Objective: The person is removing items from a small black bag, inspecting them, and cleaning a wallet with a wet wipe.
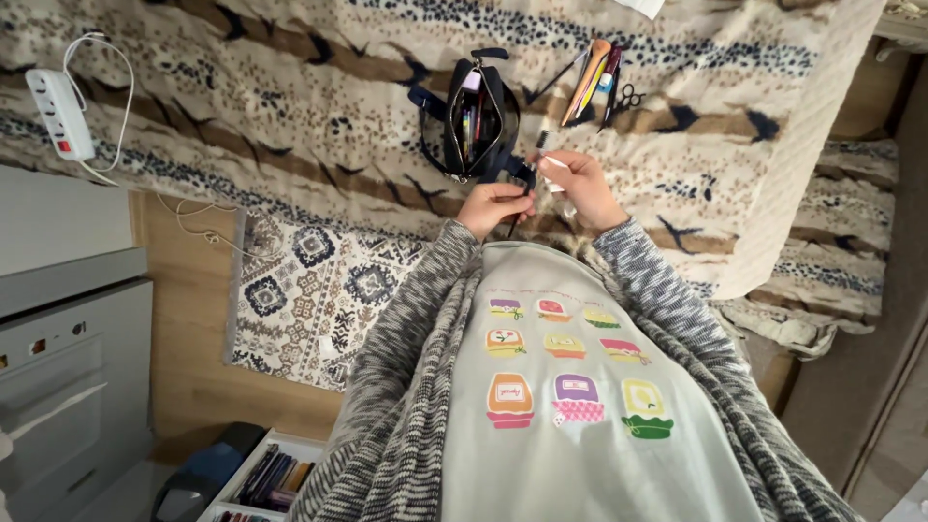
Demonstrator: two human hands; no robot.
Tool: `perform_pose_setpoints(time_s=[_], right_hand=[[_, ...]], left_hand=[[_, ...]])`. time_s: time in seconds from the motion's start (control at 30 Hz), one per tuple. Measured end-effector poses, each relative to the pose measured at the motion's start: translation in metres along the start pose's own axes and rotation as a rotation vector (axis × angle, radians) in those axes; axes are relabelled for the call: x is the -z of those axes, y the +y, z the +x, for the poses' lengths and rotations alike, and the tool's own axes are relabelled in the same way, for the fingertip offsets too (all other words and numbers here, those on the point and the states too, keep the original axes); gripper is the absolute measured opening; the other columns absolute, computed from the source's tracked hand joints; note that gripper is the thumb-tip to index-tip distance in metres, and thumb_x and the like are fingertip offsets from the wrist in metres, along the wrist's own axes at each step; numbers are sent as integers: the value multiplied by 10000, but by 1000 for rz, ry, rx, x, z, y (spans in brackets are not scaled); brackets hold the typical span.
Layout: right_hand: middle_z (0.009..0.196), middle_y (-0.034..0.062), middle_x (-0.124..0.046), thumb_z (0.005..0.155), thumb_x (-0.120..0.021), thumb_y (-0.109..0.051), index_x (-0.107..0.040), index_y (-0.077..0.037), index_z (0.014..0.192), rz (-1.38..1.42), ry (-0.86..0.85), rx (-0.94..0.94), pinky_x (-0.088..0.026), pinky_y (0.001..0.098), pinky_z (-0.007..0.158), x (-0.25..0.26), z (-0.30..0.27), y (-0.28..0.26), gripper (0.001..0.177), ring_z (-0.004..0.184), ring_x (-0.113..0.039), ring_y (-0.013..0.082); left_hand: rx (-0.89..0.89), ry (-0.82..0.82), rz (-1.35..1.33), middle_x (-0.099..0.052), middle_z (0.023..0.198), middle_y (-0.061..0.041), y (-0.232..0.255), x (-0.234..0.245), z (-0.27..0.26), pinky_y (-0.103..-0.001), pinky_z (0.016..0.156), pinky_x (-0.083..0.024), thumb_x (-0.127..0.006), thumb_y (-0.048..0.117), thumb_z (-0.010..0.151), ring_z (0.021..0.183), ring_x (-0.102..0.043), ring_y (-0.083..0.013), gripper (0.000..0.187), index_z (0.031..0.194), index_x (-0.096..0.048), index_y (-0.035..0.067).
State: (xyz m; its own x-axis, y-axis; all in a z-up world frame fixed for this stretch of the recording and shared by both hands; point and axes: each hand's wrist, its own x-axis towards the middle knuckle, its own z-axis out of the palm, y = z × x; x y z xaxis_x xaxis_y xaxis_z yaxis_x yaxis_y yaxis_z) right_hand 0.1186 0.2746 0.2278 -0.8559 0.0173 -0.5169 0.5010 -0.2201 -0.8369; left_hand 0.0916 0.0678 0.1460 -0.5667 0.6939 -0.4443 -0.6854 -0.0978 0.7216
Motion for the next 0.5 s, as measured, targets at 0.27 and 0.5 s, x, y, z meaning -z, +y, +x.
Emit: perform_pose_setpoints(time_s=[0.27,0.5], right_hand=[[893,-27,-723,995,-736,-193,-775,-33,1058,54,30,109,-460,222,670,0,9,22,175,762,-595,37],[940,26,-765,995,-717,-120,-779,25,1039,-148,220,247,-520,244,774,-19,12,16,165,847,-634,54]], left_hand=[[-215,221,227,-779,940,-122,-38,-9,9,-286,727,-574,-807,127,899,788,-702,-138,288,1088,-742,-80],[-339,553,724,-787,923,-143,14,-42,-7,-320,714,-590,-791,219,892,774,-765,-197,278,1071,-764,8]])
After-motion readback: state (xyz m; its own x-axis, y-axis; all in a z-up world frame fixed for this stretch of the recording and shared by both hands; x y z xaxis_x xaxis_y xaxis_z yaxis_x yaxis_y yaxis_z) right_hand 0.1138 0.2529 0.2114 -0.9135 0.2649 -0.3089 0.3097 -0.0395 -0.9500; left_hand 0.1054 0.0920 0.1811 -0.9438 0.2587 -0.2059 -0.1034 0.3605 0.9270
